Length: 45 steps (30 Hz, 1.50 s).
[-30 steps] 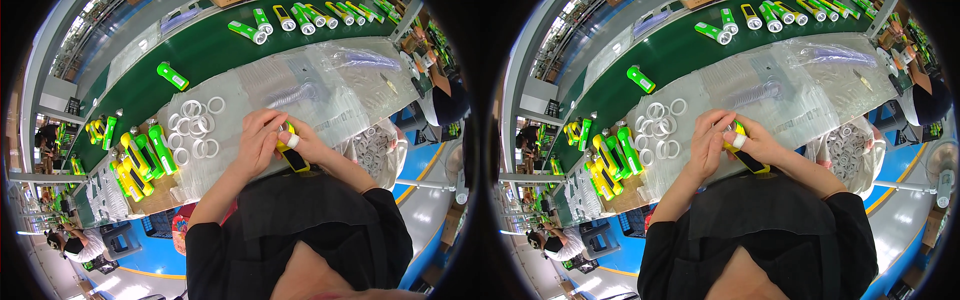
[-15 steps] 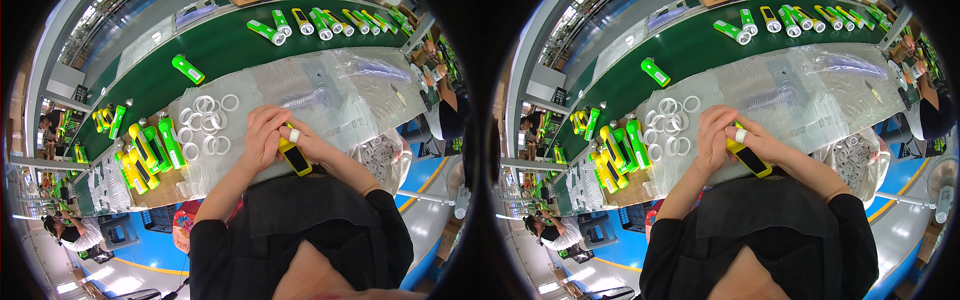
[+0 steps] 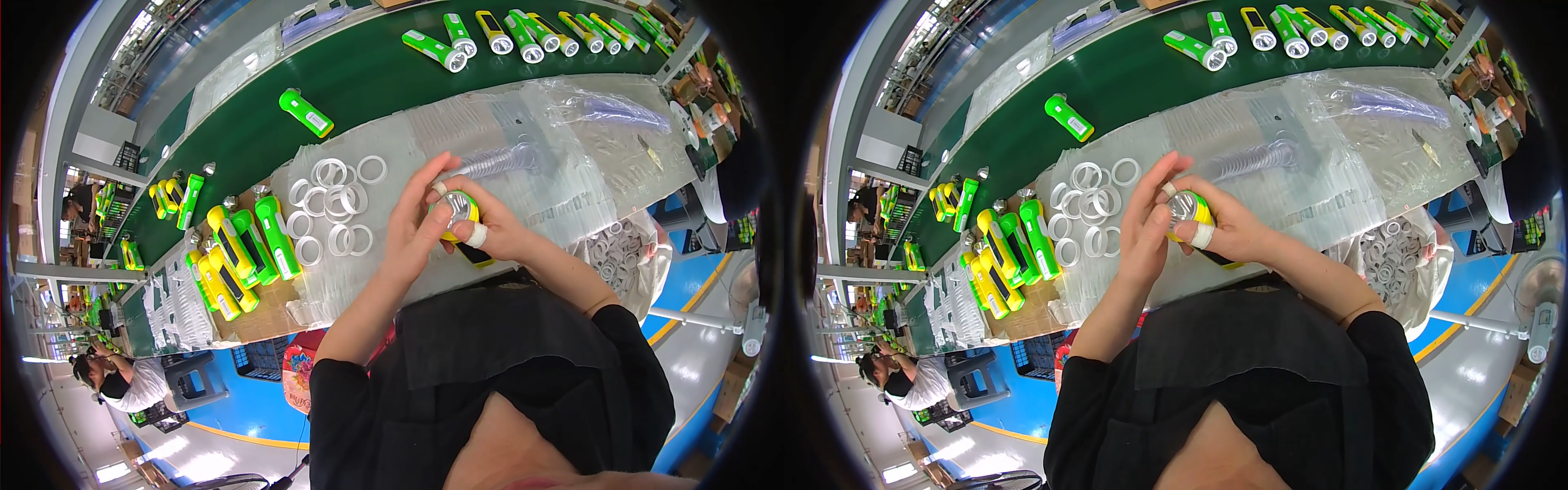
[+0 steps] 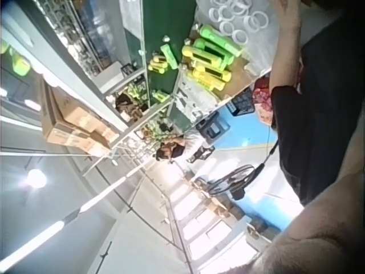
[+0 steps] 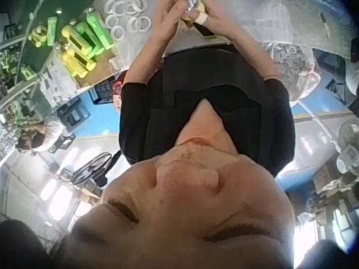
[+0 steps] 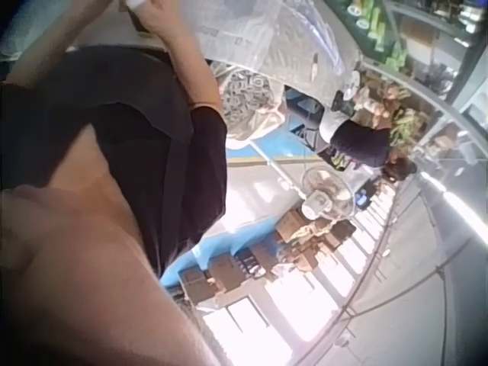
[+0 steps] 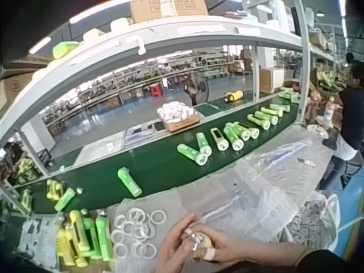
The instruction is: Assembling plastic flashlight components on a production line.
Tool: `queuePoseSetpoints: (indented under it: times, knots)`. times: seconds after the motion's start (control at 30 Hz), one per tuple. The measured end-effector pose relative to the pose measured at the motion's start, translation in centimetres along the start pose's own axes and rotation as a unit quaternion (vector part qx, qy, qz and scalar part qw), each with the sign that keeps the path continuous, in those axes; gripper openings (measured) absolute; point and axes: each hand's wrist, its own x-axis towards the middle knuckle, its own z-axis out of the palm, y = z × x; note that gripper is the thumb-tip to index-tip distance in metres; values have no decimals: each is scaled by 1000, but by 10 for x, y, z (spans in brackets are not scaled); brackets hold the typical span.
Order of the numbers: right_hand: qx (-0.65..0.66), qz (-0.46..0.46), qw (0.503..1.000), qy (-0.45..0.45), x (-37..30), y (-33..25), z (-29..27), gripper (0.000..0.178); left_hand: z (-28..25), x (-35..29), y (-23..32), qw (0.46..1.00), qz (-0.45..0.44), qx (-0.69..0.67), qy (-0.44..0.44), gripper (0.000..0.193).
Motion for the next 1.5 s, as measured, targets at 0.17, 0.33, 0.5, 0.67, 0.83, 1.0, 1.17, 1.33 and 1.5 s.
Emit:
queuePoseSetpoints:
  times: [0.17, 0.33, 0.5, 0.67, 0.83, 1.0, 1.17, 1.33, 1.5]
  knots:
    - [-47, 9, 999, -20, -2, 6, -5, 45, -4, 6, -1, 993, -110, 19, -44, 61]
    - [-89, 10, 996, -6, -4, 3, -1, 47, -4, 3, -5, 989, -136, -39, -40, 52]
    - [-109, 25, 994, -9, -2, 6, -3, 49, -7, 0, -9, 990, -132, -39, -34, 55]
    - [-64, -41, 995, 66, 16, -2, -9, 39, -41, 21, -15, 954, 82, 279, 68, 46]
    - [-83, -100, 986, 104, 40, 11, -21, 34, -108, 28, -33, 684, 95, 723, 35, 35]
    - [-130, -104, 981, 97, 42, 12, -20, 34, -123, 32, -40, 599, 95, 795, 3, 29]
    - [-118, -94, 982, 111, 42, 11, -21, 36, -80, 39, -9, 913, 100, 388, 83, 25]
    - [-140, -100, 979, 110, 44, 14, -23, 37, -41, 33, 17, 914, 194, 355, 9, 29]
    - [-136, -107, 982, 81, 42, 15, -28, 42, -34, 33, 15, 891, 206, 404, 11, 32]
